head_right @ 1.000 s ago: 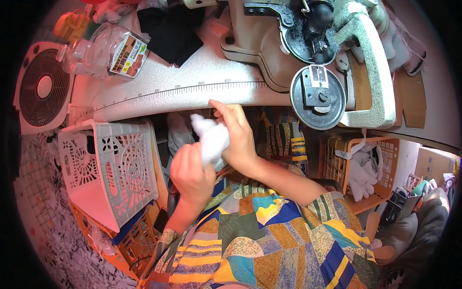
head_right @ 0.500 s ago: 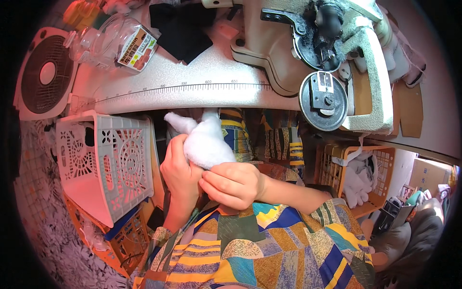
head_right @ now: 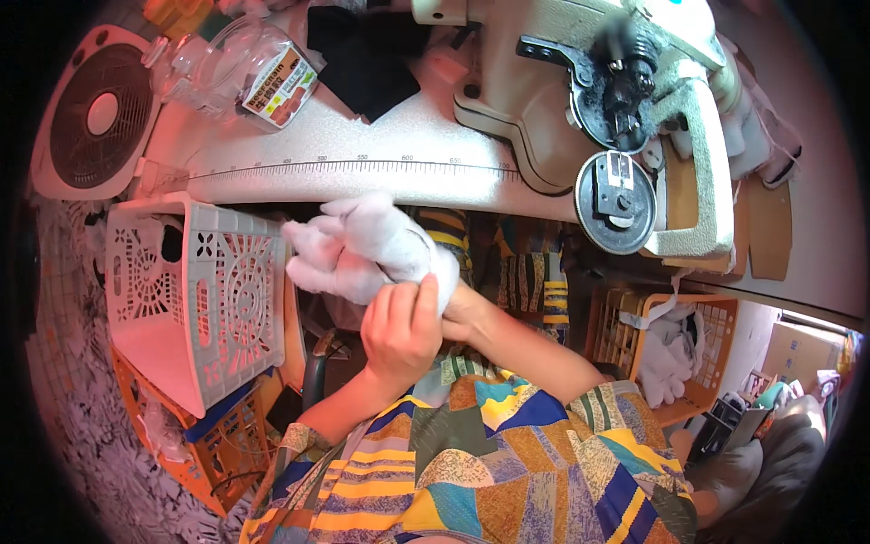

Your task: Sew the seams of a fabric glove using a specialized sewing machine.

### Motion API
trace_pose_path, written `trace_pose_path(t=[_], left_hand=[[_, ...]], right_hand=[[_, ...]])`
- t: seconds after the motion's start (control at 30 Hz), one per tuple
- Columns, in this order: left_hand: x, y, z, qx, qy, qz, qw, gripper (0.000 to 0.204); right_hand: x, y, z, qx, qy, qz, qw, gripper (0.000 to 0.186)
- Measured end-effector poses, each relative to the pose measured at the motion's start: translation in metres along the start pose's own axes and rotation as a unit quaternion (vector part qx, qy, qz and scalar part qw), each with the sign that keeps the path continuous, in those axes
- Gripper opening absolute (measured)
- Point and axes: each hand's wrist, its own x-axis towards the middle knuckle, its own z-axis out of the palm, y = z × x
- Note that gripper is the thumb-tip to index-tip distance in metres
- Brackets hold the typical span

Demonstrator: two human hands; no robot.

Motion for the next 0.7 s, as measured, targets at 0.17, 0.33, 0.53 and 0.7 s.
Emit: trace_pose_path(t=[0.17,0.33,0.53,0.7], left_hand=[[-0.005,-0.007,-0.016,0.049,-0.11,-0.166,0.979,0.019],[-0.033,-0.001,0.005,0.003,-0.092,-0.05,0.994,0.016],[-0.045,0.01,0.019,-0.097,-0.139,0.031,0.985,0.014],[-0.043,0.015,0.029,-0.146,-0.128,0.086,0.977,0.015]], right_hand=[[0.018,0.002,0.011,-0.217,-0.109,-0.125,0.962,0.031],[0.039,-0.002,0.021,-0.487,-0.21,-0.366,0.765,0.029],[0.05,0.008,0.016,-0.148,-0.12,0.088,0.978,0.074],[0.034,0.008,0.015,-0.087,-0.029,0.077,0.993,0.1]])
